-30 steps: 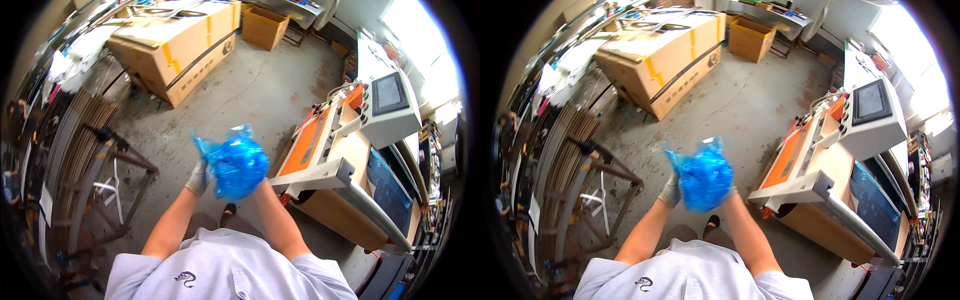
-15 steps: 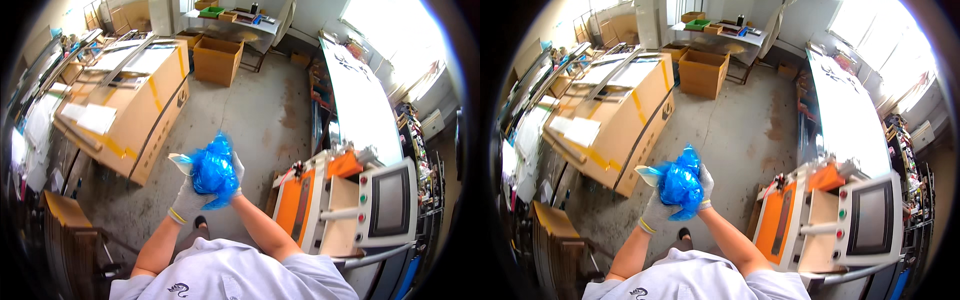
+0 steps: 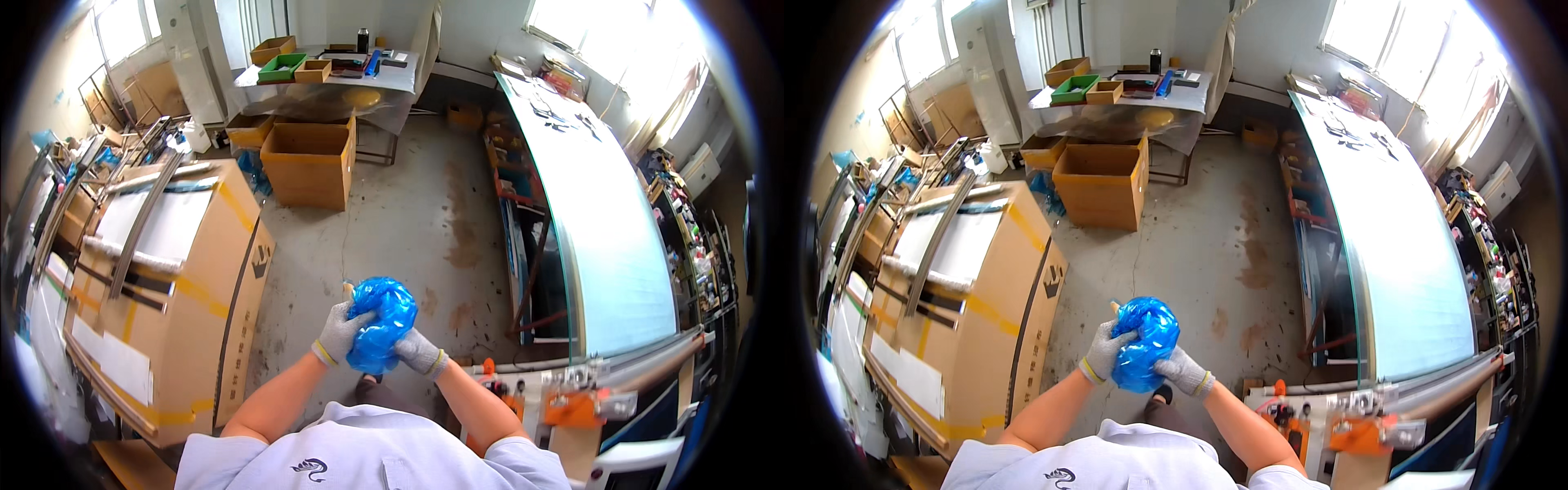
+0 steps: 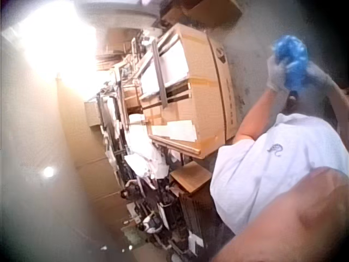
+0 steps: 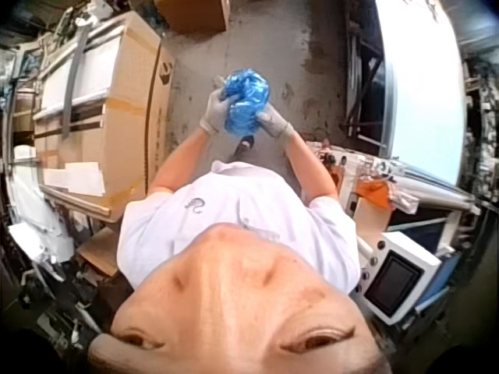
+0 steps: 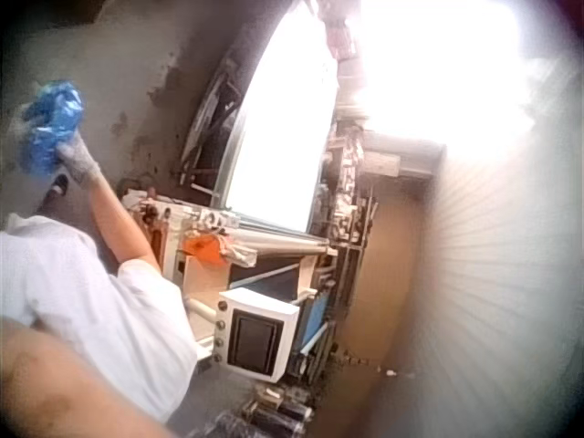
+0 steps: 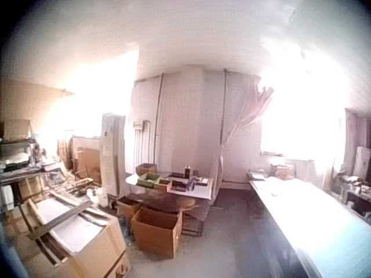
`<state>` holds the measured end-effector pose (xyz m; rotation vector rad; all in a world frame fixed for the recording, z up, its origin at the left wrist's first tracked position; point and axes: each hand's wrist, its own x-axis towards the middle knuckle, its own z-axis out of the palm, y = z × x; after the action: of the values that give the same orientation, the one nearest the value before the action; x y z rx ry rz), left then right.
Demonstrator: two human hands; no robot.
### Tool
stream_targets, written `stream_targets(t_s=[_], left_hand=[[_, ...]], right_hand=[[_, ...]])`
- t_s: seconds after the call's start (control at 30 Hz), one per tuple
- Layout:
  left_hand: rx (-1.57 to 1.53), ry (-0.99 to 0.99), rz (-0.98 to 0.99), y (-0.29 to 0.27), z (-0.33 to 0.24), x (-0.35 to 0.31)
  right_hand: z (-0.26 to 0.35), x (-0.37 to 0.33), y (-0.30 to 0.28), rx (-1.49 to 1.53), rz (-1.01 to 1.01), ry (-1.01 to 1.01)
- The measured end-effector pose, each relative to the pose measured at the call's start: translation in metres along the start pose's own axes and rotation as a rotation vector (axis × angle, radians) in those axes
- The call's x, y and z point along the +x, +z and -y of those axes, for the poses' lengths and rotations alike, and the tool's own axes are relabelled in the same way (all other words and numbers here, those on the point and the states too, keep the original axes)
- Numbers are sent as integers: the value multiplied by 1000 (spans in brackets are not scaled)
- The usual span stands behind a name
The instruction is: The person walks through a workshop and removes a blue plastic sheet from a large roll mounted on a machine. They gather the plastic sheet and place it into a cardboard box. The person then removes the empty cardboard tube from the machine and places it on a stack of other rolls. Finally, they pick up a small black object from a nearby table.
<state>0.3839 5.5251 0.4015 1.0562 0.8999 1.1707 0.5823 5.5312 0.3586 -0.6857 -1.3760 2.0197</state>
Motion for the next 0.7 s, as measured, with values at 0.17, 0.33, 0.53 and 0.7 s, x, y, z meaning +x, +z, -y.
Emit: stream_targets(t_s=[0.17, 0.33, 0.53, 0.7], left_hand=[[-219, -215, -140, -67, -8, 143], [324, 19, -178, -140, -11, 296], [242, -106, 234, -177, -19, 459], [369, -84, 196, -189, -10, 614]], right_hand=[[58, 141, -40, 216, -198, 24], [118, 289, -123, -47, -493, -69], [160, 443, -246, 66, -535, 125], [169, 521, -354, 74, -616, 213]])
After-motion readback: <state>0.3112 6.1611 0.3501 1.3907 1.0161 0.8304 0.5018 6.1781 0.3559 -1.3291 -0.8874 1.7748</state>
